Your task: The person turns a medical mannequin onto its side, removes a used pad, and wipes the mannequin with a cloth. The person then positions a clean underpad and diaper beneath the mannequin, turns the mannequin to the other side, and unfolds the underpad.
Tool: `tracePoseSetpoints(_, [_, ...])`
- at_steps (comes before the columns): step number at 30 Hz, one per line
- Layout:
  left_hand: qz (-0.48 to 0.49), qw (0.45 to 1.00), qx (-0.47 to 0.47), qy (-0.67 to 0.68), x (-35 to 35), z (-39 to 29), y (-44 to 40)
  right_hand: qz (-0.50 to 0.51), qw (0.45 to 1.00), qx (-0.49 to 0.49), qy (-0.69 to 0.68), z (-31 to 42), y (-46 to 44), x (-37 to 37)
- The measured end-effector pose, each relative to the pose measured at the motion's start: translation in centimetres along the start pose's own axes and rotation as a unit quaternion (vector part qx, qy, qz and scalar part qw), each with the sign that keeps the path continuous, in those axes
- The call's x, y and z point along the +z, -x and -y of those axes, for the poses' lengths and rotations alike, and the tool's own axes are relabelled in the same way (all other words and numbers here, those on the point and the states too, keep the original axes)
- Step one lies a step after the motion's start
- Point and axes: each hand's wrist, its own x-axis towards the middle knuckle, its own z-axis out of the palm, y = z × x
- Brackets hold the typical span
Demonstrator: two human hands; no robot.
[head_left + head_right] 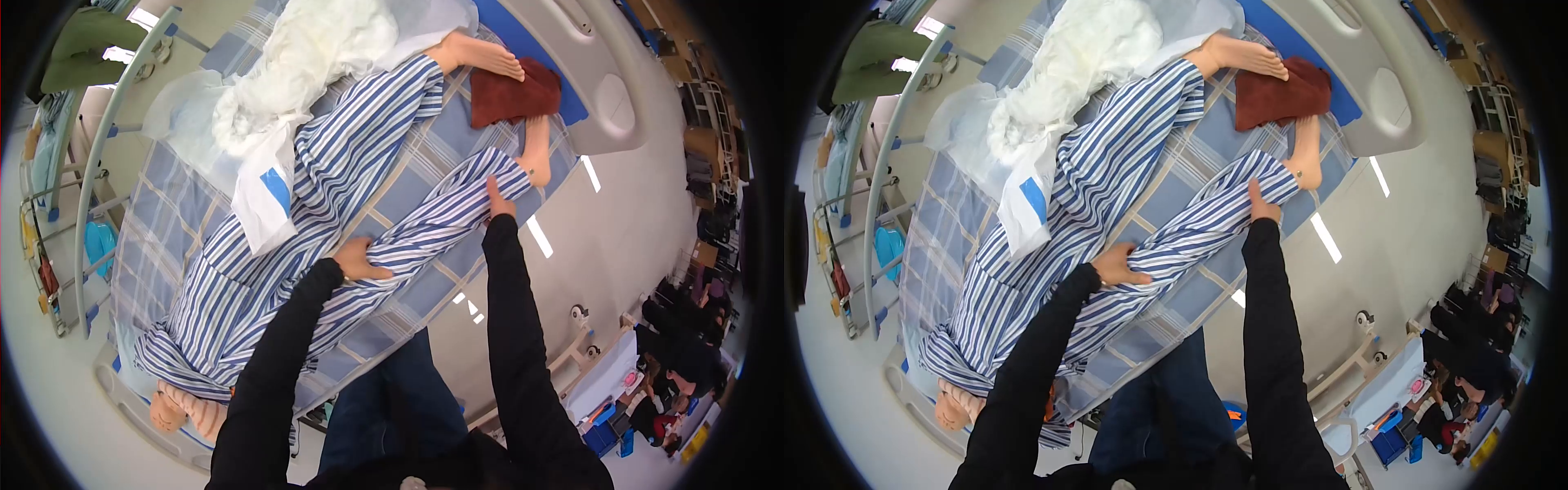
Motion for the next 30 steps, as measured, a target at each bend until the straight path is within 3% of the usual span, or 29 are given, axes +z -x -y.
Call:
tracePoseSetpoints(1, [-0.108, 0.986, 0.072, -0.104, 1.9, 0.4, -0.7, 0.04, 0.996, 0.001, -0.085, -0.5, -1.0, 0.2])
tracePoseSetpoints(2, [-0.178, 0.975, 0.107, -0.078, 2.4, -2.5, 0.0, 0.076, 0.983, 0.002, -0.17, -1.2, -1.8, 0.3])
tracePoseSetpoints(4, [-0.205, 0.967, 0.118, -0.092, 4.4, -4.8, -0.8, 0.113, 0.947, 0.027, -0.299, -0.9, -1.6, 0.3])
tracePoseSetpoints(7, [-0.055, 0.997, -0.013, -0.049, 3.1, -6.4, -3.6, 0.15, 0.914, 0.014, -0.376, -1.4, -1.7, -0.2])
tracePoseSetpoints(10, [0.095, 0.967, -0.021, 0.235, 0.7, -1.9, -6.7, 0.209, 0.856, -0.022, -0.473, -2.2, 0.6, -3.9])
tracePoseSetpoints(11, [0.117, 0.977, -0.017, 0.176, -0.3, -2.7, -5.8, 0.203, 0.85, -0.063, -0.482, -1.5, 2.7, -5.5])
tracePoseSetpoints(14, [0.067, 0.976, 0.2, 0.05, 0.5, -5.7, -2.9, 0.19, 0.858, -0.2, -0.433, 3.2, 10.7, -8.6])
tracePoseSetpoints(15, [0.059, 0.958, 0.246, 0.136, -0.1, -9.1, -0.7, 0.141, 0.892, -0.254, -0.345, 5.8, 12.9, -8.6])
tracePoseSetpoints(18, [-0.177, 0.967, 0.183, -0.017, 0.6, -12.3, 0.9, 0.01, 0.907, -0.39, -0.161, 10.5, 14.0, -5.6])
tracePoseSetpoints(19, [-0.225, 0.959, 0.171, -0.032, 0.9, -12.5, 0.6, 0.007, 0.91, -0.366, -0.196, 11.6, 13.7, -4.2])
tracePoseSetpoints(20, [-0.281, 0.939, 0.198, -0.031, 1.1, -11.9, -0.5, -0.033, 0.942, -0.323, -0.09, 12.3, 12.5, -3.2])
tracePoseSetpoints(22, [-0.183, 0.981, 0.051, -0.028, -1.0, -12.8, -1.2, 0.11, 0.934, -0.29, -0.177, 10.2, 5.8, -1.4])
tracePoseSetpoints(23, [-0.202, 0.976, 0.083, -0.03, -1.4, -11.9, -2.5, 0.137, 0.917, -0.314, -0.204, 10.1, 4.6, -0.7])
tracePoseSetpoints(25, [-0.189, 0.976, 0.055, -0.09, -2.7, -11.7, -3.9, 0.196, 0.885, -0.345, -0.244, 8.6, 3.2, 0.5])
tracePoseSetpoints(28, [-0.224, 0.968, 0.083, -0.077, -4.6, -11.1, -3.4, 0.311, 0.836, -0.282, -0.352, 8.9, 4.1, 0.4])
tracePoseSetpoints(30, [-0.156, 0.985, 0.077, 0.007, -6.3, -9.2, -3.8, 0.285, 0.898, -0.211, -0.262, 7.5, 2.2, 0.4])
